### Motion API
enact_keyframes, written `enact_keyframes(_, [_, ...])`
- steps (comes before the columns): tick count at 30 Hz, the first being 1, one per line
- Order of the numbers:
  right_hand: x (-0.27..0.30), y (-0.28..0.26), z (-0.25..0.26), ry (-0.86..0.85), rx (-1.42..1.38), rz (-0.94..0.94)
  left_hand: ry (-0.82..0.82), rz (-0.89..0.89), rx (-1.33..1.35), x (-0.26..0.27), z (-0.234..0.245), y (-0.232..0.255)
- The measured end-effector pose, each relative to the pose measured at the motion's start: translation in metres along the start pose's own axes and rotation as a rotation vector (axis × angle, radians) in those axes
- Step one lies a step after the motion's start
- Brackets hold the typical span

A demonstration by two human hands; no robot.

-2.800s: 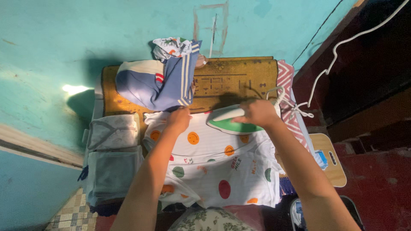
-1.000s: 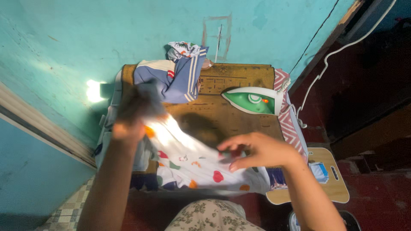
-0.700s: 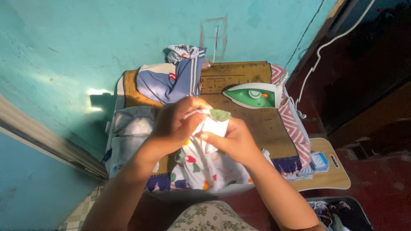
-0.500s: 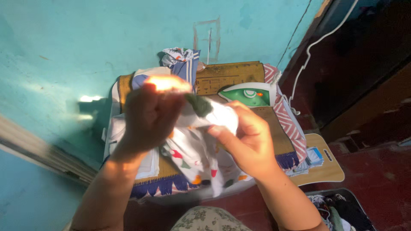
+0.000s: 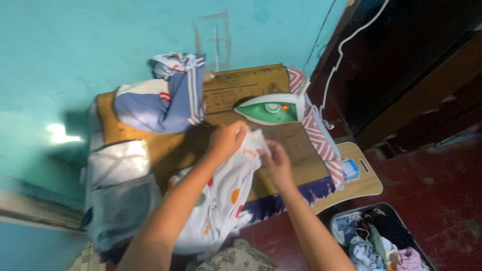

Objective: The person irons a white shirt with colorful polka dots on a wooden table, smoothing the fabric with one hand while moving the iron with the other, then folds the shirt by hand.

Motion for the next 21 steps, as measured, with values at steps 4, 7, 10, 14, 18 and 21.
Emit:
enact_keyframes(4, [-0.024, 0.041, 0.041, 0.007, 0.435, -0.012, -0.058, 0.111, -0.102, 0.006, -0.101, -0.050])
enact_keyframes(7, [-0.036, 0.032, 0.050, -0.020, 0.770, 0.110, -0.120, 0.142, -0.193, 0.008, -0.147, -0.066])
enact_keyframes(10, [-0.030, 0.025, 0.033, -0.116, 1.068, 0.290, -0.167, 0.082, -0.285, 0.008, -0.171, -0.067])
enact_keyframes(14, [-0.030, 0.041, 0.010, -0.351, 0.920, 0.338, -0.142, 0.081, -0.335, 0.008, -0.165, -0.070])
enact_keyframes(18, [-0.044, 0.061, 0.009, -0.493, 1.116, 0.323, -0.234, 0.139, -0.385, 0.008, -0.141, -0.091])
enact_keyframes(21, [-0.053, 0.081, 0.016, -0.634, 1.299, 0.197, -0.217, 0.130, -0.378, 0.005, -0.126, -0.102])
Point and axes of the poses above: each hand's wrist, its own x-axis away from the middle knuckle, its own z-axis out of the back of the hand, y = z × x, the point moved 9 cm from there along -x, towards the middle knuckle, and after that the axes turned 12 degrees about -x, right-handed, at the moved point
